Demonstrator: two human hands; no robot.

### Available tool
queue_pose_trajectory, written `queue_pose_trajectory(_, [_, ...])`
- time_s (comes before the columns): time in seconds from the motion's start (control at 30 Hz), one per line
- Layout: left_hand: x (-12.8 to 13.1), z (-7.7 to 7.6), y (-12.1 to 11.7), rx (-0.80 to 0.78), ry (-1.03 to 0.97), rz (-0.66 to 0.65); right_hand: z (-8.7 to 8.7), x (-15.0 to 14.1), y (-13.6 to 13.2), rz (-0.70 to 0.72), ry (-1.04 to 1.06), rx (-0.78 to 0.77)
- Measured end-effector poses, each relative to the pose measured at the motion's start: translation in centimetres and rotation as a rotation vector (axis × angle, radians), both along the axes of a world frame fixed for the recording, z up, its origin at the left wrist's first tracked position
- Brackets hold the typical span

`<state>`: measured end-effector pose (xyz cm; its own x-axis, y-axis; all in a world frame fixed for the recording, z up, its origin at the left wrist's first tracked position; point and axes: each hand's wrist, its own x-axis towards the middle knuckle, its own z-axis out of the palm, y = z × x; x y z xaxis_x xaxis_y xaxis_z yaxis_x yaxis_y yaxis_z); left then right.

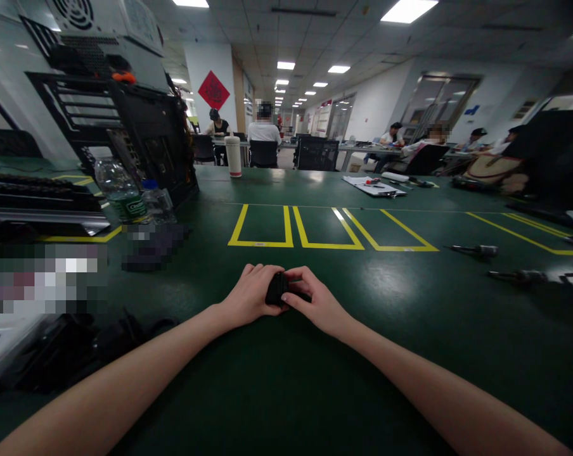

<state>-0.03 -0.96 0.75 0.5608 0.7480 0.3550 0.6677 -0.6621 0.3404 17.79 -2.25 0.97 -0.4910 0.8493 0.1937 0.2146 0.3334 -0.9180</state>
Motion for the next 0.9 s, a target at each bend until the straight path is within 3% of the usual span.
queue_pose_trajectory(0.4, [-0.03, 0.30, -0.13, -0.003, 0.008, -0.015, 0.18, 0.01, -0.22, 0.066, 0.052, -0.055])
queue_pose_trajectory(0.57, [0.15, -0.27, 0.16, 0.013, 0.003, 0.013, 0.10, -0.09, -0.01, 0.036, 0.037, -0.035])
queue_pose_trajectory(0.9, [-0.07, 0.16, -0.06, -0.014, 0.003, -0.009, 0.30, 0.22, -0.21, 0.067, 0.037, -0.005])
